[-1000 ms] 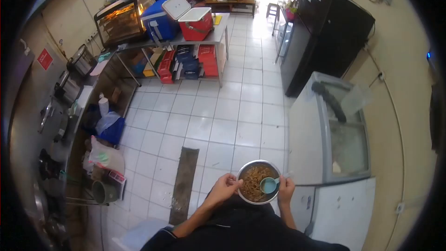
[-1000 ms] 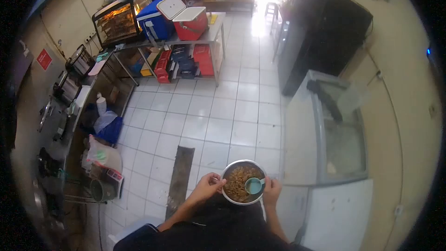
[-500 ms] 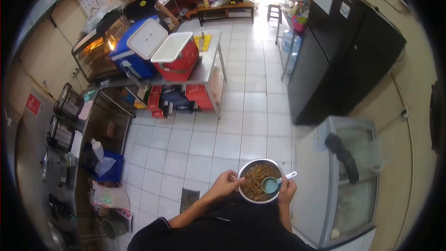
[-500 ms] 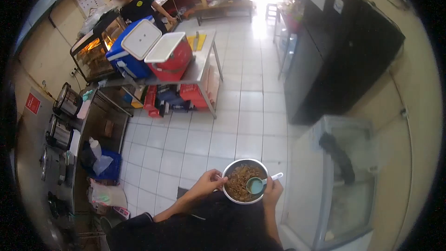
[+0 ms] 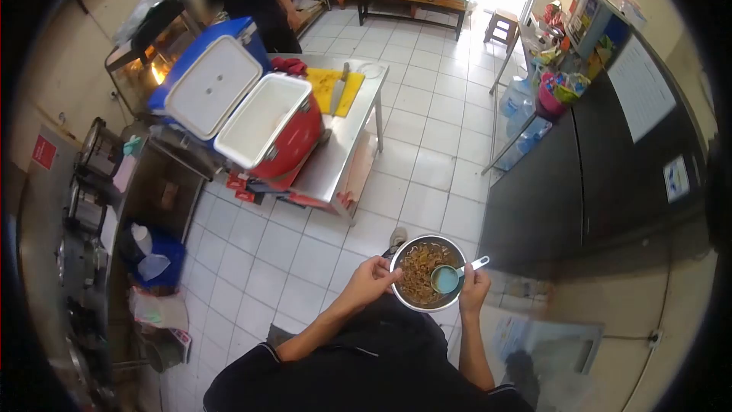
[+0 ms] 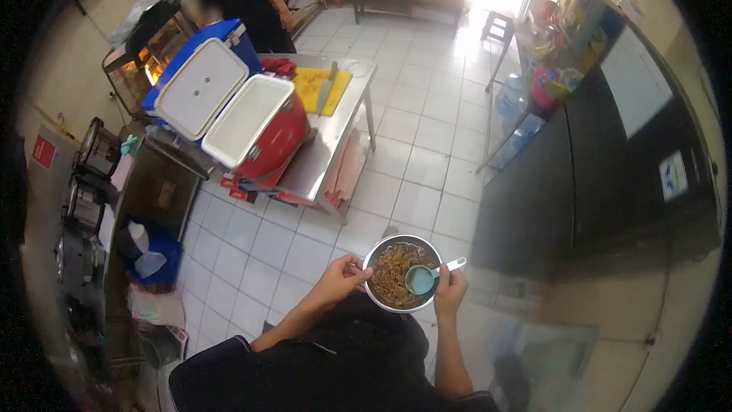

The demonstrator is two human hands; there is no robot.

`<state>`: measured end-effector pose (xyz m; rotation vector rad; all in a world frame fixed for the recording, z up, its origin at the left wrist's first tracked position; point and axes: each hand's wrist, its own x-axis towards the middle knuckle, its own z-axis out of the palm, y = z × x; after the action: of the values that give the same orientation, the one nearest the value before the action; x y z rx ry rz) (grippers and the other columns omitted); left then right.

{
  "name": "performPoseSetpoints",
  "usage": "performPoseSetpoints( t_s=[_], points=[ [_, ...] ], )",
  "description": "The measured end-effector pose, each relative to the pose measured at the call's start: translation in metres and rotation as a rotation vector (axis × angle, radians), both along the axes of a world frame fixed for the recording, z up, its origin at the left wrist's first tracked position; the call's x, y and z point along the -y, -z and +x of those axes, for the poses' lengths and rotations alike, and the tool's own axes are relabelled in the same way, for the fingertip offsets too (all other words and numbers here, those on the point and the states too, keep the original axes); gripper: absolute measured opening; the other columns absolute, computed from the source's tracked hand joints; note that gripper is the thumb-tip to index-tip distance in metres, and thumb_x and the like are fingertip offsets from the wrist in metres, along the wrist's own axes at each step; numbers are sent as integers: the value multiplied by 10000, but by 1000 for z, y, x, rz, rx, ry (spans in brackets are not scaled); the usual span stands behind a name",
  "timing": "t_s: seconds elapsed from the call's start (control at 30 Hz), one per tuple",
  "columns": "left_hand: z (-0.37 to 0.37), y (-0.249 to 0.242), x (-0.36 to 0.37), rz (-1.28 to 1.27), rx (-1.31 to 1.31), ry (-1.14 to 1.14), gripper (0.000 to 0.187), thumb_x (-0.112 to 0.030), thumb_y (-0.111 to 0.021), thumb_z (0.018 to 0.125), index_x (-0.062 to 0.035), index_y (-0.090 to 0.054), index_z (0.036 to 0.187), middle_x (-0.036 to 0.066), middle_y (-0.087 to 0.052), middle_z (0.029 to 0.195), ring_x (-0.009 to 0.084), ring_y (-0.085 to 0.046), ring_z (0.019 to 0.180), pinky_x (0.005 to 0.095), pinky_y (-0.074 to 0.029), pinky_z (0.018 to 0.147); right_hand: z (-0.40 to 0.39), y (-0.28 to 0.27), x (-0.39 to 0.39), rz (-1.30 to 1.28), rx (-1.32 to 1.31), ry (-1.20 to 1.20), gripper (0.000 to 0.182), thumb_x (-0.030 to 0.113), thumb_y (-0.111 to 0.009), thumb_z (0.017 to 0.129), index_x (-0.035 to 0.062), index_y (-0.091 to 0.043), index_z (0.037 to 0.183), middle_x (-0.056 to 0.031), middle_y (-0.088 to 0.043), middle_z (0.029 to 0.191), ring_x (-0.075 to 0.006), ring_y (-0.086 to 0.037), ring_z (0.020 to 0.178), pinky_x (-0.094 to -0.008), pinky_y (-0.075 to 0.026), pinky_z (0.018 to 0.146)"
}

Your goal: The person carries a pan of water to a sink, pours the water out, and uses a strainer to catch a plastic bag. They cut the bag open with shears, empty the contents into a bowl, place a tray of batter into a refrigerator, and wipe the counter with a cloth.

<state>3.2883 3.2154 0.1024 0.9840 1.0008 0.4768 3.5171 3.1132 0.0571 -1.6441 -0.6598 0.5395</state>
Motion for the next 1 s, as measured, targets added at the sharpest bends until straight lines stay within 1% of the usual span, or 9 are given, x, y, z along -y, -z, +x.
performPoseSetpoints(
  t_s=[0.17, 0.33, 0.43, 0.53, 0.57, 0.7, 0.73, 0.87, 1.0],
  points=[
    [82, 24, -146, 80, -78, 104, 365, -274, -732, 864, 32, -576, 988, 79, -648, 783, 122, -610, 656, 264, -519, 596, 74, 23, -110, -103, 36, 121, 320, 159, -577, 955, -14, -547, 689, 8, -504, 617, -58, -425, 609, -279, -349, 527],
    [166, -21, -277, 171, -193, 247, 378, -295, -723, 875, 18, -560, 1011, 90, -640, 777, 138, -618, 668, 276, -520, 588, 154, 24, -222, -16, 11, 216, 337, 189, -570, 958, -16, -552, 691, -23, -539, 645, -90, -455, 614, -300, -371, 552],
    [211, -11, -350, 192, -130, 229, 392, -305, -729, 870, 19, -565, 1017, 84, -629, 765, 134, -618, 661, 275, -524, 563, 194, -1, -305, -8, -31, 175, 299, 181, -542, 984, 37, -561, 723, 27, -547, 692, -41, -471, 634, -225, -373, 561],
    [246, 2, -426, 243, -143, 179, 410, -315, -742, 857, 23, -567, 1009, 76, -621, 760, 130, -616, 660, 272, -522, 553, 238, 15, -392, 53, -35, 107, 298, 162, -525, 990, 39, -550, 719, 31, -530, 680, -43, -464, 622, -227, -366, 552],
    [260, 8, -448, 251, -151, 158, 409, -314, -745, 854, 22, -566, 1002, 74, -620, 759, 130, -613, 657, 271, -519, 557, 254, 15, -420, 74, -65, 75, 295, 159, -523, 990, 37, -553, 723, 31, -529, 682, -45, -463, 621, -227, -367, 554],
    [313, 28, -567, 155, -208, -24, 394, -317, -755, 834, 16, -585, 958, 66, -625, 743, 124, -592, 639, 266, -487, 589, 325, 16, -574, -136, 220, -99, 290, 146, -521, 984, -3, -550, 736, 9, -526, 676, -77, -467, 633, -261, -382, 568],
    [324, 33, -593, 111, -160, -98, 364, -299, -747, 846, 9, -586, 955, 59, -623, 741, 115, -585, 634, 260, -485, 582, 338, 19, -609, -87, 150, -139, 307, 142, -521, 979, -18, -523, 717, -6, -499, 642, -81, -425, 616, -294, -358, 549],
    [349, 16, -677, 31, -77, -334, 281, -243, -722, 877, -12, -587, 961, 37, -616, 752, 90, -560, 617, 233, -475, 565, 368, -14, -752, -110, 197, -326, 338, 173, -567, 969, -36, -545, 705, -19, -528, 618, -72, -435, 596, -302, -366, 525],
    [365, 8, -749, 11, -50, -605, 271, -217, -729, 876, -8, -584, 968, 34, -610, 794, 87, -564, 619, 225, -478, 559, 383, -18, -884, -58, 48, -592, 313, 171, -555, 979, -44, -580, 754, -1, -556, 649, -59, -452, 609, -260, -361, 532]
  ],
)
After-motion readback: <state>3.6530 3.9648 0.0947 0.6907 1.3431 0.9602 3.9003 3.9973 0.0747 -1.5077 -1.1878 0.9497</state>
